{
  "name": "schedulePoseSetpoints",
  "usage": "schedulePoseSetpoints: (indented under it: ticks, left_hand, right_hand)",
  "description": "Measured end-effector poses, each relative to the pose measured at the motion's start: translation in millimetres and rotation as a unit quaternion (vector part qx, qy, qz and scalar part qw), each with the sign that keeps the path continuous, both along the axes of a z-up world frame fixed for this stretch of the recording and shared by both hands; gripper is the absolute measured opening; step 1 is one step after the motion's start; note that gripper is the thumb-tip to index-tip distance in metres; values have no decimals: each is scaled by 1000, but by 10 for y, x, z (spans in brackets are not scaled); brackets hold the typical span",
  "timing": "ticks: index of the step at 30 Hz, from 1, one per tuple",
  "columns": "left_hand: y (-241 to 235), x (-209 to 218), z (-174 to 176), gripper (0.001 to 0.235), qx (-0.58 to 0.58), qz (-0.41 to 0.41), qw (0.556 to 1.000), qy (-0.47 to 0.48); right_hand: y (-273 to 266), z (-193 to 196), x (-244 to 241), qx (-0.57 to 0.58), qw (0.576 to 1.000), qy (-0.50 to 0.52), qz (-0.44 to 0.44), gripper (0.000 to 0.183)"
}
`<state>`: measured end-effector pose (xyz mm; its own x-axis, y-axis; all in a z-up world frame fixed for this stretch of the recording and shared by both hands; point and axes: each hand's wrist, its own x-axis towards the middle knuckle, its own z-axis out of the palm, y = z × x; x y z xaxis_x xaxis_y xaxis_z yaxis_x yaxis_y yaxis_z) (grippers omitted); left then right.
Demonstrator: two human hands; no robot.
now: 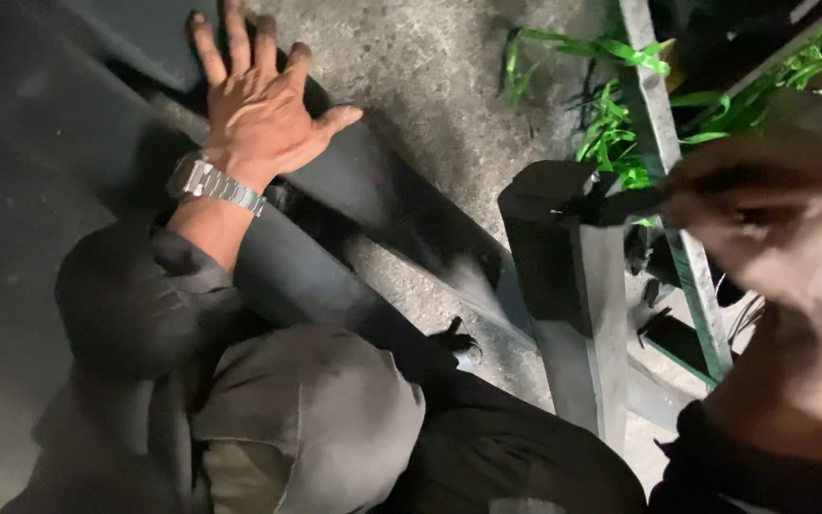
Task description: Applying a black coating to the ends of curved industrial parts using a brush.
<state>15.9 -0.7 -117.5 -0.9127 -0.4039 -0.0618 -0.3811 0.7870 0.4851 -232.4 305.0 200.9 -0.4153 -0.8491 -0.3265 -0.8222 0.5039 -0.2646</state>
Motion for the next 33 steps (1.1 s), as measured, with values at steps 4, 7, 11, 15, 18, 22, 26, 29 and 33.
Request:
schedulePoseSetpoints:
  ticks: [4,7,11,15,18,22,26,29,33]
  left_hand:
    - [-4,5,-20,94,-5,1,1000,3]
    - [-15,-19,18,94,2,2,1000,-10]
    - [-18,-23,169,93,5,-12,999,-38]
    - [-41,-52,153,93,-4,-19,998,-62]
    - [-49,-70,180,93,-11,-16,997,-77]
    - [-39,-65,200,94,-18,-24,995,-93]
    - [-53,-90,177,94,-25,-17,996,-88]
    - [-24,-58,195,94,-15,-9,996,-88]
    - [-21,-53,189,93,-13,-11,997,-79]
  right_hand:
    - [-23,-100,13,-99,984,-67,-131,18]
    - [57,-198,7,-168,939,-192,-232,13]
    - [21,-226,-16,-158,933,-204,-250,10]
    - [162,-361,-159,-197,945,-124,-229,10]
    - [75,-354,-127,-224,932,-149,-245,11]
    - [-48,-380,-215,-186,918,-145,-319,23]
    - [154,-538,-505,-179,922,-157,-304,22]
    - [168,-611,-650,-161,926,-188,-284,23]
    - [53,-567,-655,-160,933,-188,-261,32]
